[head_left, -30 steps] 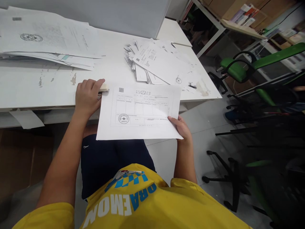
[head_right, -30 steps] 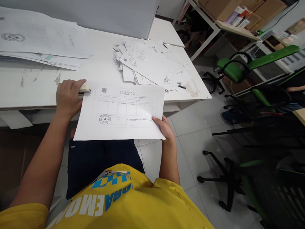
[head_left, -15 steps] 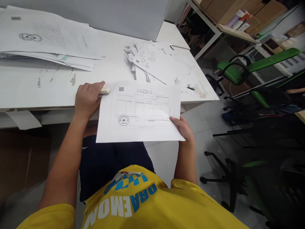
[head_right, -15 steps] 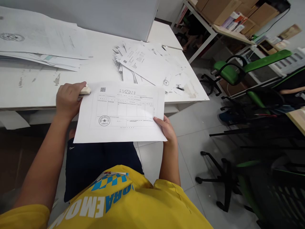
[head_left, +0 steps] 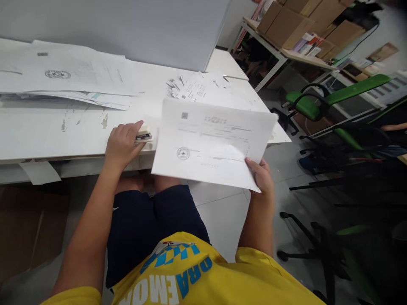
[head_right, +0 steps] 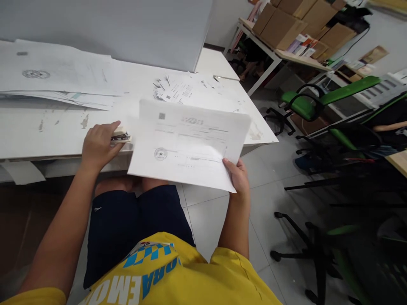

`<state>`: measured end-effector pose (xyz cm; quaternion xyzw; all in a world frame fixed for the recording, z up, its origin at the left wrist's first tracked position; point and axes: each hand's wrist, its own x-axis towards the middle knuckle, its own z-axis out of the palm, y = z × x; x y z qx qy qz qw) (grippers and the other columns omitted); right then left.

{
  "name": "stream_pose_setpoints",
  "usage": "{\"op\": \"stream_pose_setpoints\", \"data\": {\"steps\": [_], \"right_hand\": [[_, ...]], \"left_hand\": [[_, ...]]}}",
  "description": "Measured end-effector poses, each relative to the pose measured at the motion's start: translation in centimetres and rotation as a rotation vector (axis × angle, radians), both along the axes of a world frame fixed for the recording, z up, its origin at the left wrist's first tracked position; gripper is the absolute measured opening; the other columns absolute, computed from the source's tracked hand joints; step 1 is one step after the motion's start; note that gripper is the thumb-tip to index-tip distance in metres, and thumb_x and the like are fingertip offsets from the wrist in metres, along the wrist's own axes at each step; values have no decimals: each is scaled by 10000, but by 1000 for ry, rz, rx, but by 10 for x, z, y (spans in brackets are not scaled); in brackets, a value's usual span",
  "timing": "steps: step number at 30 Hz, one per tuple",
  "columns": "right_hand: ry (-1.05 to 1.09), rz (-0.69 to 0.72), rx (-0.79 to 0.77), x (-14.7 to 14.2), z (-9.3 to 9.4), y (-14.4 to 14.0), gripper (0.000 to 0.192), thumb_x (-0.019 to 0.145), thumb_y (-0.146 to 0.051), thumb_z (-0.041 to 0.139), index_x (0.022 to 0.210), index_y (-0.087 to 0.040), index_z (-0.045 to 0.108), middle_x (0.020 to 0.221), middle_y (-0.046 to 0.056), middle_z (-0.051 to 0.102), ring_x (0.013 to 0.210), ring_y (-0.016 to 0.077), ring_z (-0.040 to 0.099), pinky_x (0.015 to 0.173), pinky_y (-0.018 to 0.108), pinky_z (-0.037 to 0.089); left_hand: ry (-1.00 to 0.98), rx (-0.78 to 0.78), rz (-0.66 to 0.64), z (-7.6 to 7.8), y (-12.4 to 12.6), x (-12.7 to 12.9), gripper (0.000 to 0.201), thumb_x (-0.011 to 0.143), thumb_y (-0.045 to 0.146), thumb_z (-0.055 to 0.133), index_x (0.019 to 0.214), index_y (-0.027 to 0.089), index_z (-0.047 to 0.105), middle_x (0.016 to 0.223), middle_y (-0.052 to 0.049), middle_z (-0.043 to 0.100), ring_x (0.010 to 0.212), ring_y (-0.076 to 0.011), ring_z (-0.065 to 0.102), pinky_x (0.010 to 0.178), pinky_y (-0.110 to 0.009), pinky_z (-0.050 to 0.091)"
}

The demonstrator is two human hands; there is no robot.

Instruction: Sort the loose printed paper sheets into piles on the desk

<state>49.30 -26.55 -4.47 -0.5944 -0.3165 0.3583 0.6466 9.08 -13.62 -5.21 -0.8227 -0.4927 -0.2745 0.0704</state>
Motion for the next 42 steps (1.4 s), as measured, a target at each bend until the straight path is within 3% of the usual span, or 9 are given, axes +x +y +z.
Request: {"op": "stream_pose_setpoints", "data": {"steps": [7, 13, 16, 18, 21, 27, 32, 36, 42], "right_hand": [[5, -243, 271, 10, -9, 114, 322, 678, -312, 694, 991, -243, 658, 993, 18, 745, 1035, 223, 705, 948, 392, 580], [-287, -231, 66, 13, 12, 202, 567, 615, -220, 665, 1176, -171, 601, 1207, 136, 690, 1212, 280, 613, 1104, 515, 427], [-509, -295, 34, 13, 20, 213, 835, 529, -112, 742, 1332, -165, 521, 1537, 248, 405, 1500, 364, 276, 1218, 575, 165], [-560, -324, 109, -2, 25, 219, 912, 546, -128, 779, 1399, -182, 462, 1654, 216, 165, 1567, 337, 13, 1238, 551, 12], [-752, -117, 156, -59, 37, 238, 818, 641, -233, 790, 1394, -146, 481, 1653, 220, 165, 1561, 375, 7, 1237, 590, -14], [-1214, 737, 301, -245, 56, 286, 594, 846, -284, 659, 1397, -113, 514, 1522, 201, 460, 1454, 327, 361, 1217, 493, 268], [-1299, 1016, 431, -363, 55, 299, 523, 943, -344, 539, 1414, -124, 491, 1504, 173, 497, 1409, 272, 428, 1162, 419, 330], [-1461, 1013, 347, -408, 51, 303, 757, 877, -470, 628, 1486, -105, 363, 1538, 225, 422, 1386, 359, 418, 1104, 473, 365], [-1478, 1010, 354, -407, 46, 308, 542, 961, -416, 496, 1439, -165, 447, 1381, 184, 580, 1233, 340, 515, 995, 443, 433]], "left_hand": [[63, 99, -33, -1, 0, -8, 486, 919, 348, 510, 1363, 150, 512, 1094, -159, 666, 957, -314, 603, 808, -398, 440], [50, 111, -34, -2, -2, -8, 426, 912, 288, 509, 1312, 146, 542, 1077, -149, 673, 954, -298, 608, 813, -390, 454], [41, 75, -24, -4, -4, -7, 444, 889, 267, 543, 1320, 158, 540, 1110, -151, 675, 964, -303, 608, 823, -405, 464], [35, 76, -20, -6, -5, -7, 459, 872, 254, 566, 1321, 158, 543, 1121, -151, 676, 957, -303, 611, 812, -408, 471], [14, 115, -3, -11, -6, -8, 469, 852, 225, 578, 1316, 160, 551, 1098, -143, 678, 942, -294, 619, 798, -404, 482], [-22, 378, 85, -19, -13, -7, 477, 859, 209, 583, 1326, 135, 520, 1008, -138, 684, 882, -282, 633, 756, -396, 495], [-31, 494, 154, -26, -20, -4, 489, 889, 244, 566, 1362, 152, 483, 968, -138, 680, 814, -269, 644, 706, -399, 507], [-74, 507, 200, -31, -20, -3, 519, 905, 294, 551, 1399, 163, 456, 972, -153, 681, 815, -280, 657, 698, -422, 519], [-86, 545, 194, -31, -22, -2, 483, 906, 289, 539, 1368, 178, 452, 936, -143, 692, 785, -279, 664, 692, -419, 513]]}}
